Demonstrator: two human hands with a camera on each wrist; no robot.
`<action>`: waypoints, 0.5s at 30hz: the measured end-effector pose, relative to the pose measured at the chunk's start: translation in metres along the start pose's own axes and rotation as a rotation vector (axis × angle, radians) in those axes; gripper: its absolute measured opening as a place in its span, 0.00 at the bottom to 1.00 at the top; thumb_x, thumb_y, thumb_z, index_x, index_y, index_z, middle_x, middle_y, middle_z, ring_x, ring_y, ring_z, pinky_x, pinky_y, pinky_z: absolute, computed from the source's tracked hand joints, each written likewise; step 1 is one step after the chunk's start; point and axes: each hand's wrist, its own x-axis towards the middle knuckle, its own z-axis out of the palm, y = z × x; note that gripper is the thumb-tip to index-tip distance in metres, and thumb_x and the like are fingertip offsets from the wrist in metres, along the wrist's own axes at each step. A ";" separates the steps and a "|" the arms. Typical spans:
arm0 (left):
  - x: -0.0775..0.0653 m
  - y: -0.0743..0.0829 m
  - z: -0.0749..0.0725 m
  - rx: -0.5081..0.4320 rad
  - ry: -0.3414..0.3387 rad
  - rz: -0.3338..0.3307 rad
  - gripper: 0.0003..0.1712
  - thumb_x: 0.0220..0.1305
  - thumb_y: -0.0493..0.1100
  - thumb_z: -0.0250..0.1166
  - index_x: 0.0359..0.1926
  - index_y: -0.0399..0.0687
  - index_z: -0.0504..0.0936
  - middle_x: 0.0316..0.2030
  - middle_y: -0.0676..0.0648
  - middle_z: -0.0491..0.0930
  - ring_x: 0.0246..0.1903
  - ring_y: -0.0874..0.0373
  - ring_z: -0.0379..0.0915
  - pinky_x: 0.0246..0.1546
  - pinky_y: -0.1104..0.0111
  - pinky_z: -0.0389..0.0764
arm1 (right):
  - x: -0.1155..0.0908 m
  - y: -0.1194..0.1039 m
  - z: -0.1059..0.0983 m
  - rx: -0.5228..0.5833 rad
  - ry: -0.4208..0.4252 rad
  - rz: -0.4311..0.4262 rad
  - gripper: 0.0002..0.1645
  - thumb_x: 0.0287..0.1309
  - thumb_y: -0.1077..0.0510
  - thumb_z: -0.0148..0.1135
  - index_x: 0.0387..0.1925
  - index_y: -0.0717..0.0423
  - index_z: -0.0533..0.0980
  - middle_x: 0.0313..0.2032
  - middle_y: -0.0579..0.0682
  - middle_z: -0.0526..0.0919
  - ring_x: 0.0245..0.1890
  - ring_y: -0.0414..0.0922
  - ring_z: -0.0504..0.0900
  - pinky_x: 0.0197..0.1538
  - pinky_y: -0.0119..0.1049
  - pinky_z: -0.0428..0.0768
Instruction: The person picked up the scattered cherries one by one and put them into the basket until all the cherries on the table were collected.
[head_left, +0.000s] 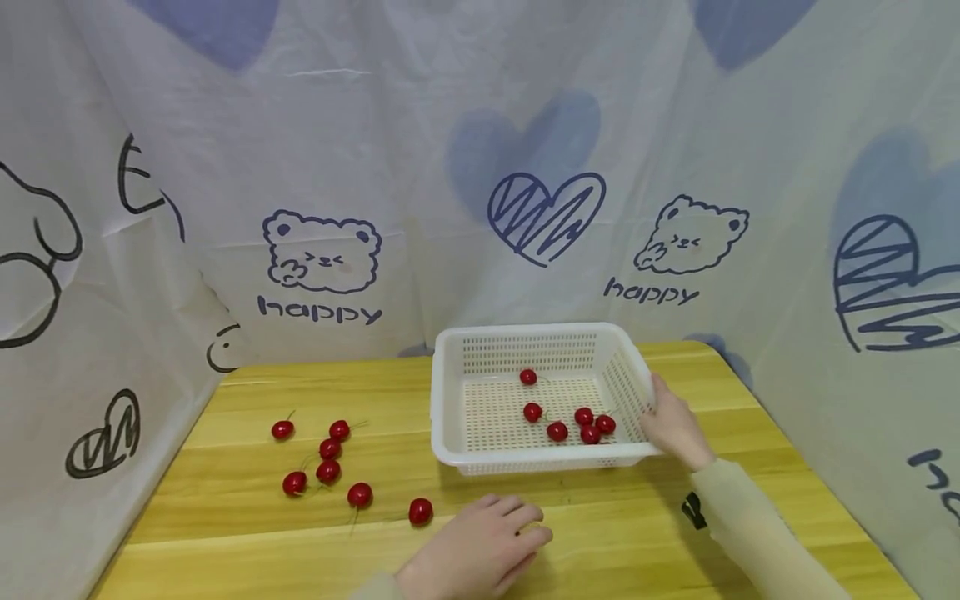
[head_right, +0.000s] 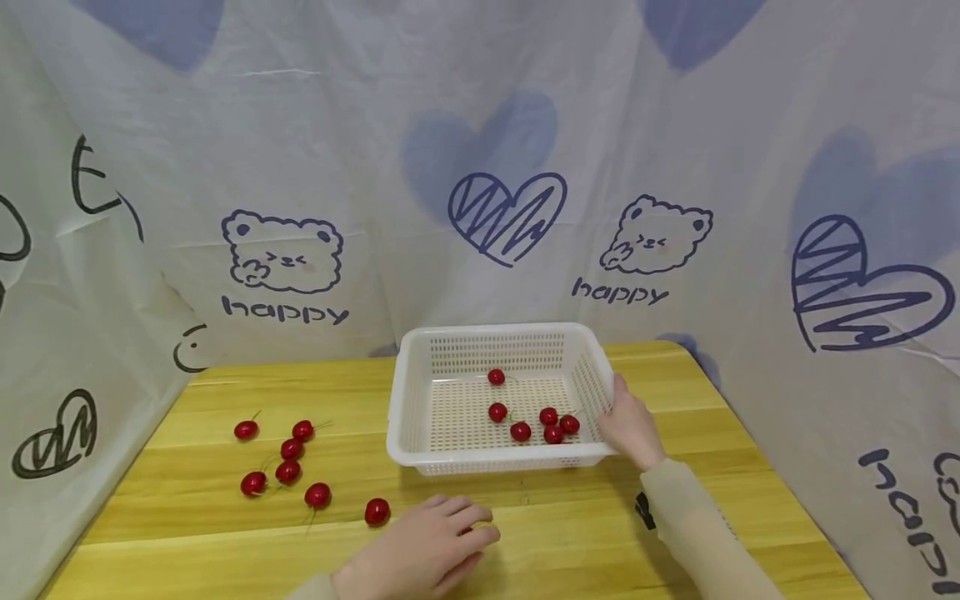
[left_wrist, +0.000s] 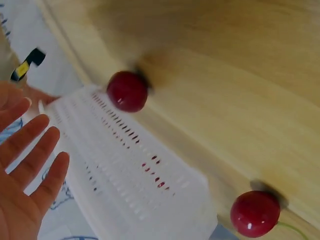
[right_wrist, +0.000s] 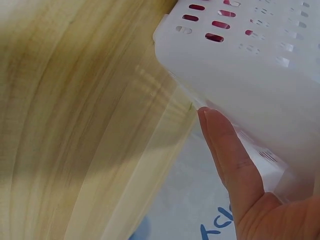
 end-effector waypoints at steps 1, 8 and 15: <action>0.000 0.000 0.001 0.006 -0.025 0.010 0.15 0.74 0.53 0.57 0.58 0.62 0.77 0.54 0.58 0.80 0.55 0.63 0.76 0.57 0.68 0.80 | 0.000 0.000 0.000 -0.003 0.003 -0.004 0.48 0.55 0.68 0.49 0.76 0.74 0.44 0.57 0.80 0.73 0.42 0.61 0.84 0.45 0.56 0.84; -0.001 0.001 0.011 0.012 -0.118 -0.003 0.18 0.69 0.53 0.63 0.58 0.64 0.77 0.55 0.58 0.80 0.53 0.64 0.76 0.54 0.70 0.81 | 0.000 0.001 0.000 0.010 -0.003 -0.005 0.50 0.54 0.68 0.48 0.76 0.73 0.42 0.57 0.80 0.73 0.44 0.63 0.84 0.45 0.56 0.85; -0.004 0.003 0.016 -0.044 -0.203 -0.078 0.17 0.67 0.51 0.65 0.57 0.66 0.79 0.55 0.59 0.80 0.51 0.64 0.76 0.49 0.69 0.82 | 0.000 0.002 0.001 0.003 0.003 -0.011 0.48 0.55 0.68 0.48 0.76 0.73 0.44 0.56 0.79 0.75 0.43 0.62 0.84 0.45 0.57 0.84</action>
